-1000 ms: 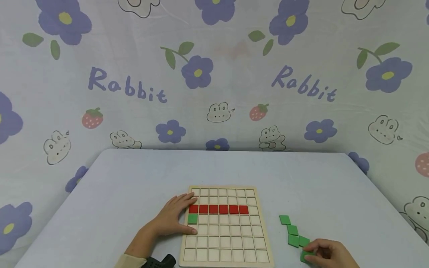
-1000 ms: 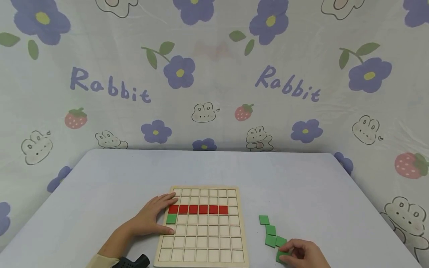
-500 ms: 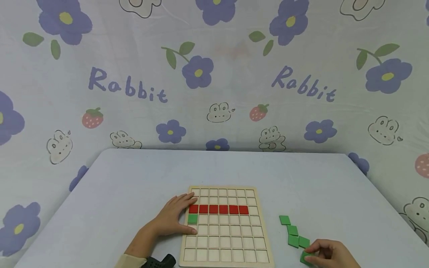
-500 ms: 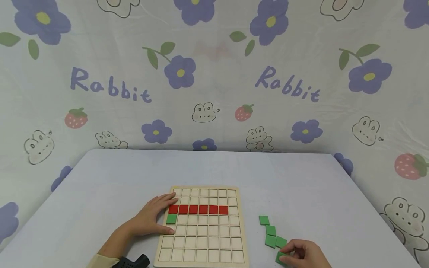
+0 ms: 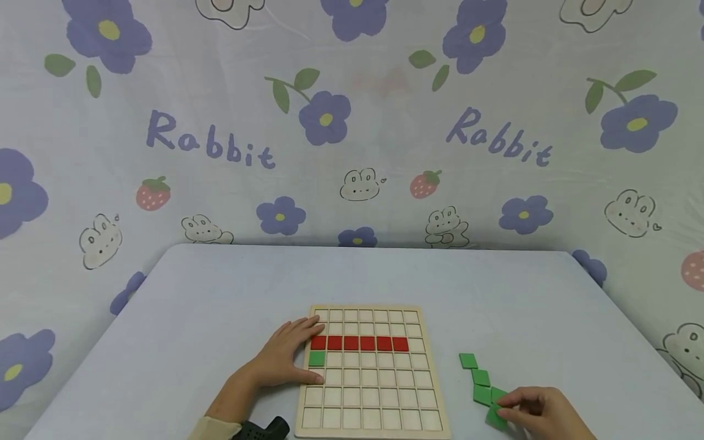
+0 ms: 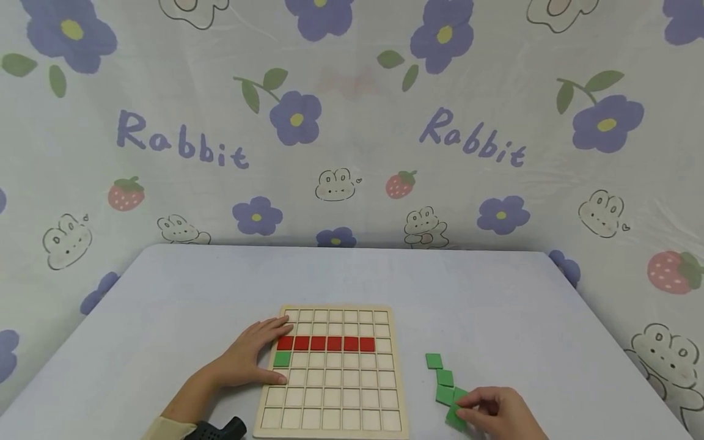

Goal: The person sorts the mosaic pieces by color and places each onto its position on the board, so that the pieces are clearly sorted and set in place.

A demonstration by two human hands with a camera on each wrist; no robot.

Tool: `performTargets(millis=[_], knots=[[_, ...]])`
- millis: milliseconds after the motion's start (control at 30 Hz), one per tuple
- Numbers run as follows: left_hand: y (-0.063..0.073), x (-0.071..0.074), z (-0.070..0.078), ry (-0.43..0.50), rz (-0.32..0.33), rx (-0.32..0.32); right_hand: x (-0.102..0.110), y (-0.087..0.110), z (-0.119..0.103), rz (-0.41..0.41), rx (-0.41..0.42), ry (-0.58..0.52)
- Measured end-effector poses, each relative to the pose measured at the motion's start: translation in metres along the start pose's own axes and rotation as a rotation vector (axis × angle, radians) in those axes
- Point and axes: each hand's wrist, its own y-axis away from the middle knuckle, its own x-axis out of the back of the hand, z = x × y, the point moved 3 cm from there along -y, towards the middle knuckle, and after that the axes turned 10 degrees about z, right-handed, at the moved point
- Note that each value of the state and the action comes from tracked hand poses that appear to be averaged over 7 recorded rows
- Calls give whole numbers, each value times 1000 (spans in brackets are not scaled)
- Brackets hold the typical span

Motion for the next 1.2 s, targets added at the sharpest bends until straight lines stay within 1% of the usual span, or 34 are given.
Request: performTargets(millis=[133, 200, 367, 467, 600, 700, 867, 967, 1100, 1200], knots=[[0, 0, 0, 6, -2, 1, -1, -5, -8, -21, 54, 19], [0, 0, 0, 7, -4, 2, -2, -7, -13, -32, 68, 17], [0, 0, -1, 4, -4, 5, -5, -14, -20, -51, 53, -12], [0, 0, -1, 6, -3, 5, -6, -18, -25, -39, 66, -25], [0, 0, -2, 13, -2, 6, -6, -25, -32, -6, 101, -13], [0, 0, -1, 16, -3, 4, -7, -30, -38, 5, 90, -4], [0, 0, 0, 10, -9, -9, -16, -40, -47, 8, 122, -23], [0, 0, 0, 4, -14, -6, -22, -45, -54, 0, 137, -42], [0, 0, 0, -3, -17, 6, -30, -52, -60, -3, 122, -43], [0, 1, 0, -1, -14, 5, -35, -56, -64, 5, 123, -25]])
